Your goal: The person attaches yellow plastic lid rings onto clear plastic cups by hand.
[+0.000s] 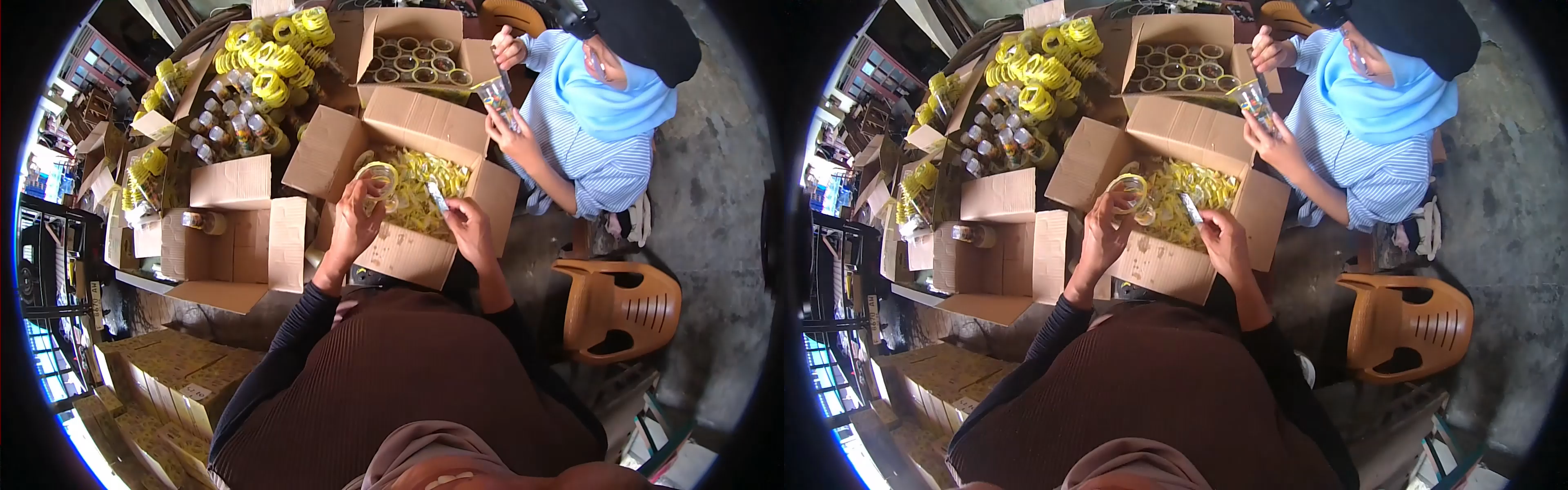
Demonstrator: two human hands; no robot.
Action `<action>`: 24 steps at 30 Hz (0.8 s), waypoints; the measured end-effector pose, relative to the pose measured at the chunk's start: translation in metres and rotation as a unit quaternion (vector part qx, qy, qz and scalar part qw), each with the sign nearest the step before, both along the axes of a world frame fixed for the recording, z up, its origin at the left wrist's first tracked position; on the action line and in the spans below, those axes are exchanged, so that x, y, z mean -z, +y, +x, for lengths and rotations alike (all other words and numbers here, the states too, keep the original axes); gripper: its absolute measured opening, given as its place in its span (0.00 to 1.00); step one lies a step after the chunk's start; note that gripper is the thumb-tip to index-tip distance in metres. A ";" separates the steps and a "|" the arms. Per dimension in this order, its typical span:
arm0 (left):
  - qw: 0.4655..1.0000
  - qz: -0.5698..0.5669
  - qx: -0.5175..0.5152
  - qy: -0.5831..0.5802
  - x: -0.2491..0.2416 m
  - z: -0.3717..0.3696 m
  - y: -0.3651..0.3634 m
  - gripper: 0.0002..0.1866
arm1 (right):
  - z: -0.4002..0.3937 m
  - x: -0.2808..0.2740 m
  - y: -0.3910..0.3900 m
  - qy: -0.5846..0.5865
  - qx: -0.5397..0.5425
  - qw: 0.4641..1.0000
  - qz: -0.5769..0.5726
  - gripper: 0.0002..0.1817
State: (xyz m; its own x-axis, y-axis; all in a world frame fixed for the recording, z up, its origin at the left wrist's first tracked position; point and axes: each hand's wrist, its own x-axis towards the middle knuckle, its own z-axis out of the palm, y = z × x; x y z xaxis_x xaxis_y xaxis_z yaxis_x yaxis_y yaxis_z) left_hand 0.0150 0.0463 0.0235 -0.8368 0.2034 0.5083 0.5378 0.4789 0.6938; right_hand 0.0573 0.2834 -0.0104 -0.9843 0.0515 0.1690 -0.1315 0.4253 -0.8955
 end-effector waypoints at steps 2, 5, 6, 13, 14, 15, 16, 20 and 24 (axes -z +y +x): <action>1.000 -0.002 0.001 -0.028 -0.002 0.006 -0.001 0.12 | -0.001 -0.004 -0.005 0.007 0.001 1.000 -0.011 0.09; 0.998 0.011 0.002 -0.059 0.003 0.013 -0.001 0.13 | 0.002 -0.012 -0.018 0.073 0.027 0.997 -0.029 0.09; 0.998 0.005 -0.010 -0.054 0.001 0.016 0.000 0.12 | 0.003 -0.019 -0.024 0.093 0.032 0.995 -0.013 0.08; 0.998 -0.016 -0.051 -0.017 0.013 0.028 -0.002 0.12 | 0.013 -0.027 -0.061 0.167 0.054 0.984 0.023 0.09; 0.998 -0.027 -0.060 -0.003 0.014 0.030 -0.003 0.11 | 0.014 -0.027 -0.064 0.190 0.050 0.979 0.059 0.09; 0.998 -0.026 -0.061 -0.001 0.014 0.031 -0.004 0.11 | 0.015 -0.027 -0.067 0.213 0.045 0.971 0.095 0.09; 0.997 -0.042 -0.068 0.000 0.013 0.032 -0.004 0.11 | 0.015 -0.029 -0.071 0.223 0.046 0.968 0.108 0.10; 0.994 -0.063 -0.088 -0.012 0.005 0.038 -0.003 0.08 | 0.018 -0.035 -0.077 0.243 0.052 0.954 0.168 0.10; 0.995 -0.047 -0.092 0.014 0.008 0.035 0.002 0.08 | 0.022 -0.035 -0.077 0.239 0.058 0.949 0.198 0.09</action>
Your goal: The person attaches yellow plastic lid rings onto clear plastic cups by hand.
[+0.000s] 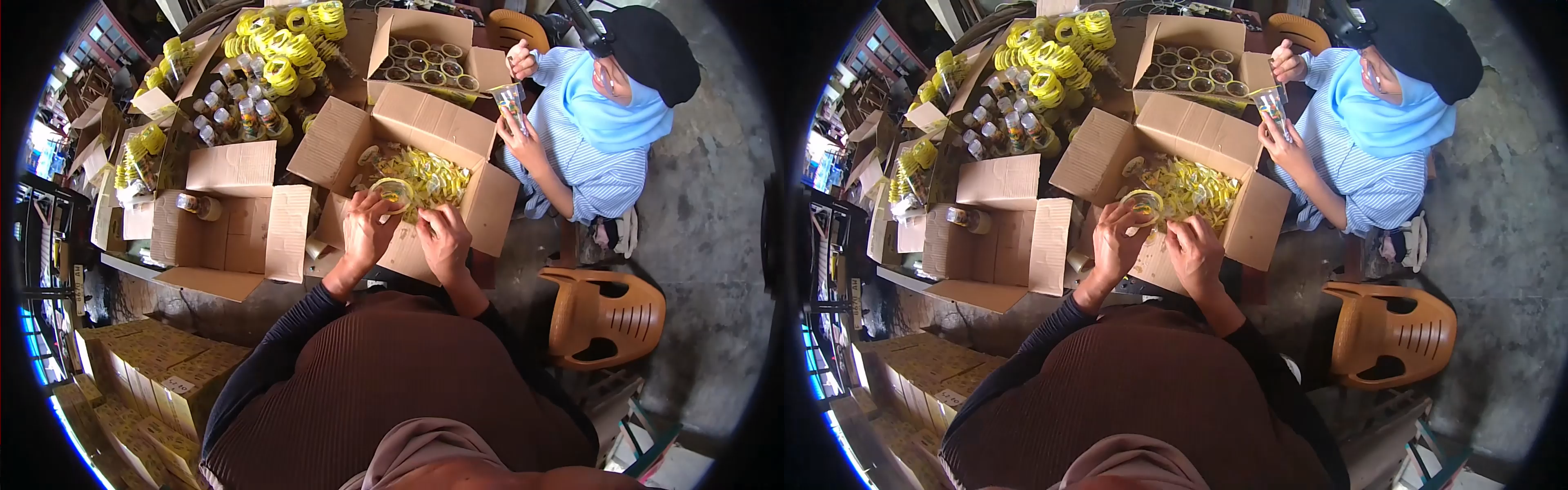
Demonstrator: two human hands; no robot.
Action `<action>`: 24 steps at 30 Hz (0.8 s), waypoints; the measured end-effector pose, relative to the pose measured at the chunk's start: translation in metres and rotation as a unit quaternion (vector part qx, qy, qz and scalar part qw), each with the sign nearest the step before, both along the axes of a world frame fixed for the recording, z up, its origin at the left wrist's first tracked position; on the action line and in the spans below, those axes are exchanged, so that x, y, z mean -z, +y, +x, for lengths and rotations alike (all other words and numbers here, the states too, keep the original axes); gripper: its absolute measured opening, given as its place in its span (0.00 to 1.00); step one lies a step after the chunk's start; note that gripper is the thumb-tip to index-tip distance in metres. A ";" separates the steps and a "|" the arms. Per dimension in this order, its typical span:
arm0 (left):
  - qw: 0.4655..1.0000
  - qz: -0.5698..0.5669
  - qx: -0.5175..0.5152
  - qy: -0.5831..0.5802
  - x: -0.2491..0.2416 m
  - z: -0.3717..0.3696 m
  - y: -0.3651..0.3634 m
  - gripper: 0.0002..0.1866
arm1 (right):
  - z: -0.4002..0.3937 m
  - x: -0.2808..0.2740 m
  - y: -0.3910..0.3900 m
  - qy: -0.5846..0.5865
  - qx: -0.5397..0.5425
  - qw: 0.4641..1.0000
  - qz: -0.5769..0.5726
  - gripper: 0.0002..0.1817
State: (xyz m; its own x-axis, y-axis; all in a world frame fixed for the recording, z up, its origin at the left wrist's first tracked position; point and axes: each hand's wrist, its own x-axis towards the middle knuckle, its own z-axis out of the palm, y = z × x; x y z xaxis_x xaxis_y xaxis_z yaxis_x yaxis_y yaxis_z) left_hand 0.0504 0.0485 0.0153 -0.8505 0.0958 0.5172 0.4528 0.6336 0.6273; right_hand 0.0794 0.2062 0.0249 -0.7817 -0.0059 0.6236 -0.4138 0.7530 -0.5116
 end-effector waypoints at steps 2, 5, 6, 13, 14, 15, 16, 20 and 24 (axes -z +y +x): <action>1.000 -0.002 -0.008 -0.019 -0.006 0.003 0.003 0.08 | 0.000 -0.001 0.000 -0.006 0.014 1.000 0.018 0.09; 1.000 0.009 -0.025 -0.003 -0.004 -0.002 0.008 0.06 | -0.004 0.002 -0.006 0.005 0.026 1.000 -0.012 0.08; 0.999 0.017 -0.027 -0.006 -0.004 -0.003 0.009 0.05 | -0.007 0.002 -0.008 0.009 0.032 0.999 -0.010 0.07; 0.997 0.013 -0.036 -0.069 -0.008 -0.012 0.011 0.09 | -0.024 -0.001 -0.011 0.003 0.033 0.999 0.005 0.08; 0.996 0.014 -0.038 -0.075 -0.009 -0.013 0.012 0.09 | -0.026 -0.001 -0.012 0.004 0.037 0.999 0.007 0.08; 0.996 0.014 -0.036 -0.078 -0.006 -0.014 0.011 0.09 | -0.028 0.000 -0.012 0.006 0.041 0.999 0.009 0.08; 0.996 0.017 -0.036 -0.084 -0.003 -0.016 0.011 0.09 | -0.030 0.001 -0.013 0.003 0.046 0.999 0.023 0.09; 0.997 0.017 -0.045 -0.066 0.002 -0.020 0.011 0.08 | -0.034 0.007 -0.011 -0.033 0.031 0.998 0.042 0.10; 0.997 0.034 -0.038 -0.056 0.011 -0.029 0.013 0.07 | -0.042 0.006 -0.012 -0.035 0.047 0.998 0.035 0.09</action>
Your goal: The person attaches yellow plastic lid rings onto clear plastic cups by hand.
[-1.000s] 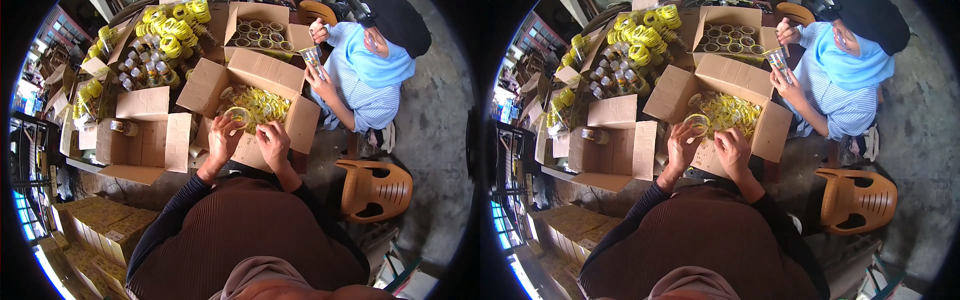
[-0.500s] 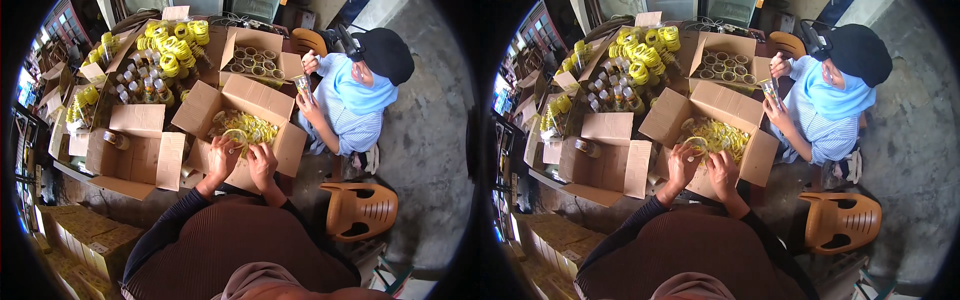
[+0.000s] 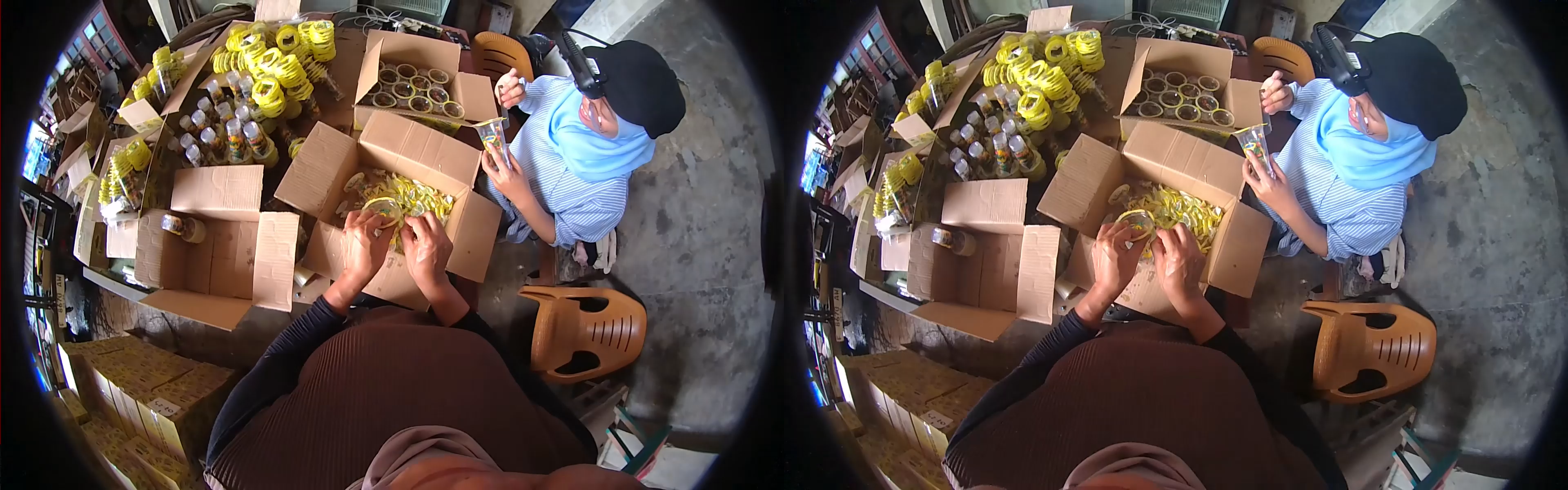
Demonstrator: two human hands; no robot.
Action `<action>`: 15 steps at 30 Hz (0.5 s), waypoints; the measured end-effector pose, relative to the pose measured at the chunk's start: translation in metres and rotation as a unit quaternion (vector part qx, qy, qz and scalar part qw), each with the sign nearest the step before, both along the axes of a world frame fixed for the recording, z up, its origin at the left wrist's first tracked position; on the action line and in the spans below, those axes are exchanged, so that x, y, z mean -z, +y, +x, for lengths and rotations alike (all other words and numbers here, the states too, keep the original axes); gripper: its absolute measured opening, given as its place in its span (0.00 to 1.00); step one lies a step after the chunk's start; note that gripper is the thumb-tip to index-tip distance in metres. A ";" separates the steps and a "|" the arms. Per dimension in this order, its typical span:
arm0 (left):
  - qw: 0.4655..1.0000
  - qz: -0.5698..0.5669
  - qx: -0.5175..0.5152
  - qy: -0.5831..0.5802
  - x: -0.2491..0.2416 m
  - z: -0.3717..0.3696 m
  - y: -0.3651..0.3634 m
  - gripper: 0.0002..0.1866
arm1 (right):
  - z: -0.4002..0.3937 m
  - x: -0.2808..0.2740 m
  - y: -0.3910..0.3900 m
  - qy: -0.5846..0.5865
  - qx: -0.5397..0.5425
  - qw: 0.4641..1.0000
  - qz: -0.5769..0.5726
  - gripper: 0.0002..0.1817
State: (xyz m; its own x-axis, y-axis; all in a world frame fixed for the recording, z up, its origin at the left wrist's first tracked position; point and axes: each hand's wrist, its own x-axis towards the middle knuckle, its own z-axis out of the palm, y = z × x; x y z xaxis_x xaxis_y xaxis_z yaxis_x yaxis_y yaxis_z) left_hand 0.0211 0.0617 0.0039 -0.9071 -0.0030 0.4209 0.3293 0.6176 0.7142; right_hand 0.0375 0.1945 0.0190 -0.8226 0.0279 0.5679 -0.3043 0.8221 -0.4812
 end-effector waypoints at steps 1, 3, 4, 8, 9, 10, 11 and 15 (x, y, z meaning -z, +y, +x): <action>1.000 0.006 0.003 0.000 0.001 -0.002 0.001 0.07 | -0.001 0.000 0.001 -0.012 -0.004 0.999 -0.042 0.08; 1.000 0.012 0.011 -0.004 0.002 -0.005 0.001 0.07 | -0.007 0.006 0.005 -0.034 -0.024 0.989 -0.140 0.08; 1.000 0.011 0.014 0.000 0.003 -0.009 -0.001 0.07 | -0.009 0.009 0.010 -0.052 -0.041 0.979 -0.194 0.08; 1.000 0.004 0.009 0.010 0.002 -0.017 -0.008 0.07 | -0.014 0.035 0.035 -0.105 -0.066 0.939 -0.321 0.08; 1.000 -0.001 -0.002 0.018 0.004 -0.020 -0.012 0.07 | -0.011 0.041 0.043 -0.102 -0.063 0.939 -0.322 0.08; 1.000 -0.002 -0.002 -0.007 0.003 -0.023 -0.016 0.08 | -0.006 0.046 0.051 -0.140 -0.056 0.954 -0.258 0.07; 1.000 -0.003 -0.003 -0.024 0.003 -0.025 -0.020 0.08 | -0.001 0.051 0.058 -0.177 -0.048 0.964 -0.194 0.07; 1.000 -0.015 0.003 0.008 0.008 -0.033 -0.027 0.08 | 0.019 0.088 0.070 -0.332 -0.151 0.928 -0.076 0.12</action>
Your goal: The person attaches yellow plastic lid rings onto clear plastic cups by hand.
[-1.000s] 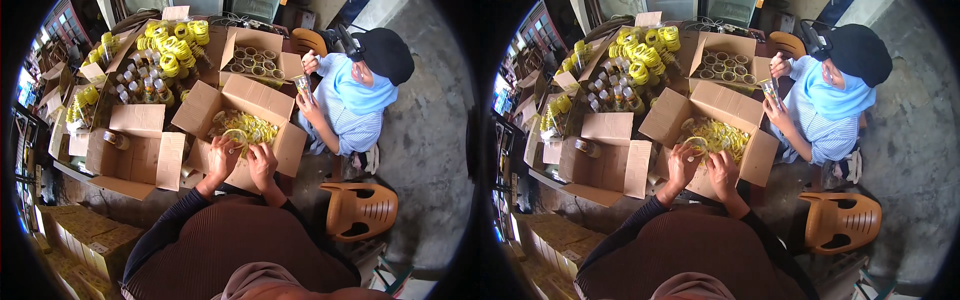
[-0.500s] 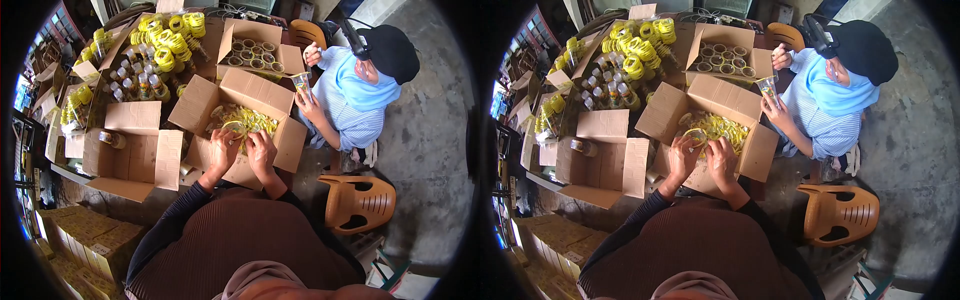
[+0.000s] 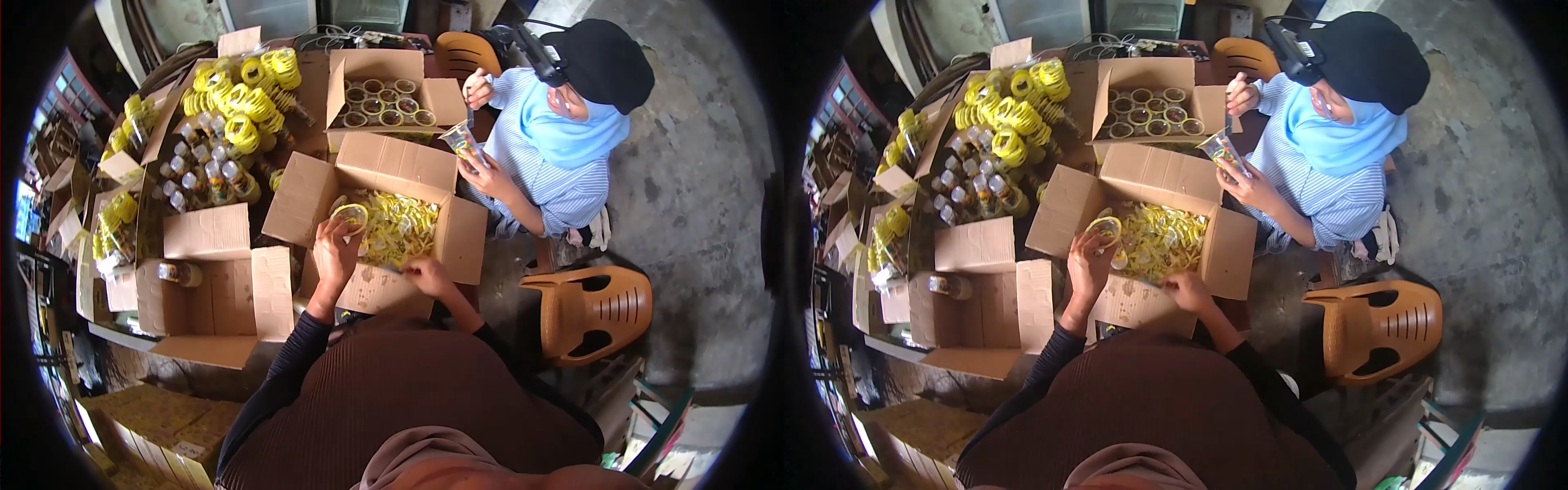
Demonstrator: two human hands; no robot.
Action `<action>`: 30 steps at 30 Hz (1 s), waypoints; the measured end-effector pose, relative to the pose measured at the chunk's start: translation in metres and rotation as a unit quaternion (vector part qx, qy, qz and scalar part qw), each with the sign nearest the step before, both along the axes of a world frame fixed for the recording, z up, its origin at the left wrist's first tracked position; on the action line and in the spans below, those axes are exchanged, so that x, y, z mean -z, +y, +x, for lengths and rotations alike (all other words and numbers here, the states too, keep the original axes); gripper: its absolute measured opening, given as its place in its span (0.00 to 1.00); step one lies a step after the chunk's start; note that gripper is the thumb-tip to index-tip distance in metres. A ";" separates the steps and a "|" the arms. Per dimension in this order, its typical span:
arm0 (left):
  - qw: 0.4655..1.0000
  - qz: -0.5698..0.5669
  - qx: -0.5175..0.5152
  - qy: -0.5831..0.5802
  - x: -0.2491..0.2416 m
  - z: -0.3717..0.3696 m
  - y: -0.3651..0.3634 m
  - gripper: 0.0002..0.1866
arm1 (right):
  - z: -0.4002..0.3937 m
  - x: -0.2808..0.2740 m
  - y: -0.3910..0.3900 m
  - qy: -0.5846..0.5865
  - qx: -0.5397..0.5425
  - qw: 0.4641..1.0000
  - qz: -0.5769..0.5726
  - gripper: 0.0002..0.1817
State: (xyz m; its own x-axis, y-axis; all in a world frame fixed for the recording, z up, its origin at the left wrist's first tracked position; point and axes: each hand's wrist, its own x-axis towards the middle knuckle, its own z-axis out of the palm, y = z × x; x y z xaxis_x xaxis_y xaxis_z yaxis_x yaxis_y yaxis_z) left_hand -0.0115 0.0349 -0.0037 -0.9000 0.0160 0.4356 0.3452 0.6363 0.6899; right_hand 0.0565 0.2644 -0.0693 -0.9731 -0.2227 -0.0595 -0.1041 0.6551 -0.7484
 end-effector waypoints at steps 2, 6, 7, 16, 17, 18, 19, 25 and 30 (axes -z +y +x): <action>0.999 0.021 0.016 -0.020 0.004 -0.001 0.001 0.08 | 0.008 0.004 -0.005 -0.014 0.011 1.000 -0.014 0.13; 0.997 0.016 0.066 -0.025 -0.001 0.002 0.005 0.09 | 0.014 0.017 -0.014 -0.027 0.053 0.998 0.004 0.13; 0.997 0.027 0.066 -0.017 0.007 0.003 0.007 0.09 | 0.016 0.025 -0.013 -0.020 0.054 0.998 0.005 0.13; 0.991 0.010 0.135 -0.019 0.011 0.015 0.011 0.08 | 0.005 0.011 -0.009 0.069 0.123 0.987 -0.071 0.10; 0.990 0.010 0.143 -0.018 0.011 0.017 0.011 0.08 | 0.004 -0.007 -0.013 0.046 0.156 0.980 -0.116 0.10; 0.988 0.009 0.152 -0.016 0.011 0.019 0.011 0.09 | 0.002 -0.018 -0.014 0.018 0.163 0.979 -0.120 0.14; 0.987 0.017 0.160 0.000 0.017 0.021 0.013 0.09 | 0.000 -0.019 -0.014 -0.024 0.175 0.967 -0.182 0.15; 0.976 0.039 0.213 -0.032 0.017 0.037 0.019 0.08 | 0.001 -0.057 -0.025 -0.110 0.194 0.915 -0.336 0.15; 0.972 0.021 0.234 -0.026 0.015 0.041 0.024 0.08 | 0.002 -0.053 -0.023 -0.104 0.182 0.894 -0.397 0.13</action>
